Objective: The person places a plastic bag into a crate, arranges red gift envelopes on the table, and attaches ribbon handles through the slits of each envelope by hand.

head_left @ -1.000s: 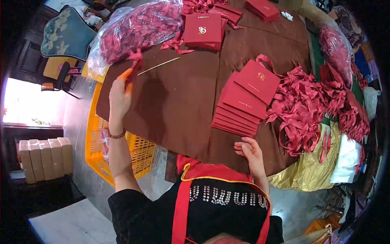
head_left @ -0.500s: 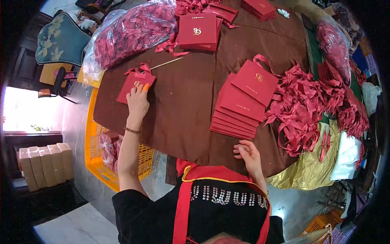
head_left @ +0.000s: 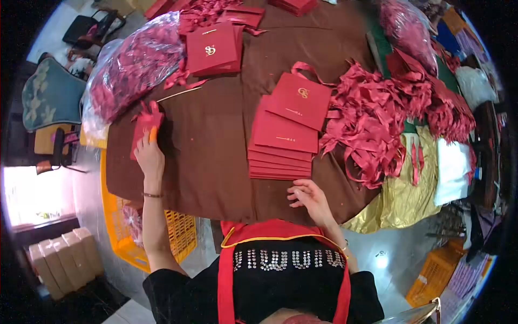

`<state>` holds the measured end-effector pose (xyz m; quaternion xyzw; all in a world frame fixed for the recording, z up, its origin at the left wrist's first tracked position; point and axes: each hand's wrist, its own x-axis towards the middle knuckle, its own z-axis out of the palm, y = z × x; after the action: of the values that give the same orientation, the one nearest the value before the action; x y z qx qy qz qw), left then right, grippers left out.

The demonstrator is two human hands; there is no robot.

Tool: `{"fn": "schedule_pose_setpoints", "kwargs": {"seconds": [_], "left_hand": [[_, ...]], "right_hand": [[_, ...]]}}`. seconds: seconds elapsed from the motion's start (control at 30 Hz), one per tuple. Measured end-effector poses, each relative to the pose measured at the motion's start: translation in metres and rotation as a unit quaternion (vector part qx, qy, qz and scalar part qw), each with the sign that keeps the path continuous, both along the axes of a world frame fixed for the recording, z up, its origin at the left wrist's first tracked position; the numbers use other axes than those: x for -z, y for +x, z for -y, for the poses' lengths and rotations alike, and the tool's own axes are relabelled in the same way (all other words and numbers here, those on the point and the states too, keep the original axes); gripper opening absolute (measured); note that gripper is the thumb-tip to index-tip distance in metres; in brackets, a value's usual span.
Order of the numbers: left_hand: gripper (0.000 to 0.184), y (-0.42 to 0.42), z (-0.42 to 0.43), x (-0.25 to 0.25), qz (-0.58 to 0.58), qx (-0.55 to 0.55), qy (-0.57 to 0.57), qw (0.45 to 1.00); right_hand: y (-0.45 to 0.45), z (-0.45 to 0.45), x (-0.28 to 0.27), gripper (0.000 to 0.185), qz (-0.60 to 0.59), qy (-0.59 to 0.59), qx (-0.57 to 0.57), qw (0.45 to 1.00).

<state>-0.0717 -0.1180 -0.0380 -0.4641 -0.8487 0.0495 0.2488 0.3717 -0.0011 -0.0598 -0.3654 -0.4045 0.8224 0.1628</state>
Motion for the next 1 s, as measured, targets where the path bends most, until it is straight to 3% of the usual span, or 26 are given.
{"fn": "schedule_pose_setpoints", "kwargs": {"seconds": [0.1, 0.17, 0.23, 0.27, 0.33, 0.37, 0.43, 0.5, 0.53, 0.57, 0.63, 0.7, 0.83, 0.9, 0.93, 0.97, 1.0], "left_hand": [[0.040, 0.025, 0.008, 0.001, 0.093, 0.009, -0.062, 0.994], [0.040, 0.037, -0.007, -0.007, 0.071, 0.014, -0.033, 0.997], [0.035, 0.043, -0.030, -0.014, 0.143, 0.052, 0.107, 0.982], [0.028, 0.052, -0.049, -0.019, 0.266, 0.144, 0.207, 0.930], [0.025, 0.082, -0.092, -0.021, 0.412, 0.187, 0.244, 0.858], [0.026, 0.100, -0.113, -0.031, 0.401, 0.223, 0.207, 0.864], [0.028, 0.122, -0.160, -0.021, 0.422, 0.262, 0.161, 0.853], [0.041, 0.145, -0.200, -0.009, 0.466, 0.239, 0.158, 0.837], [0.048, 0.154, -0.216, -0.008, 0.439, 0.214, 0.113, 0.865], [0.056, 0.161, -0.228, -0.008, 0.410, 0.188, 0.067, 0.890], [0.061, 0.171, -0.244, -0.014, 0.407, 0.175, 0.010, 0.896], [0.068, 0.174, -0.256, -0.016, 0.400, 0.155, -0.050, 0.902], [0.069, 0.164, -0.255, 0.001, 0.422, 0.194, 0.043, 0.885], [0.064, 0.160, -0.251, 0.002, 0.613, 0.231, 0.177, 0.735], [0.063, 0.172, -0.242, -0.020, 0.667, 0.196, 0.197, 0.691], [0.063, 0.181, -0.233, -0.034, 0.666, 0.192, 0.198, 0.693], [0.064, 0.188, -0.222, -0.044, 0.731, 0.196, 0.235, 0.610]], "right_hand": [[-0.004, -0.003, -0.012, 0.027, 0.001, 0.015, 0.016, 1.000], [-0.003, -0.007, -0.016, 0.022, 0.015, 0.038, 0.012, 0.999], [-0.001, -0.013, -0.022, 0.017, 0.031, 0.063, 0.005, 0.998], [0.000, -0.018, -0.026, 0.014, 0.036, 0.112, 0.071, 0.991], [-0.006, -0.029, -0.042, 0.010, 0.047, 0.158, 0.201, 0.966], [-0.006, -0.039, -0.033, 0.010, -0.020, 0.180, 0.235, 0.955], [-0.014, -0.060, -0.032, 0.011, 0.023, 0.216, 0.257, 0.942], [-0.023, -0.069, -0.030, 0.015, 0.058, 0.286, 0.257, 0.921], [-0.024, -0.067, -0.028, 0.019, 0.000, 0.265, 0.251, 0.931], [-0.022, -0.065, -0.026, 0.020, 0.036, 0.335, 0.225, 0.914], [-0.017, -0.058, -0.025, 0.020, 0.009, 0.235, 0.170, 0.957], [-0.012, -0.051, -0.022, 0.019, -0.034, 0.197, 0.174, 0.964], [0.006, -0.049, -0.014, 0.020, -0.003, 0.153, 0.171, 0.973], [0.008, -0.054, -0.011, 0.021, -0.016, 0.127, 0.174, 0.976], [0.007, -0.056, -0.011, 0.021, -0.004, 0.168, 0.199, 0.965], [0.006, -0.059, -0.012, 0.022, 0.008, 0.208, 0.224, 0.952], [0.004, -0.062, -0.015, 0.025, -0.010, 0.227, 0.255, 0.940]]}}
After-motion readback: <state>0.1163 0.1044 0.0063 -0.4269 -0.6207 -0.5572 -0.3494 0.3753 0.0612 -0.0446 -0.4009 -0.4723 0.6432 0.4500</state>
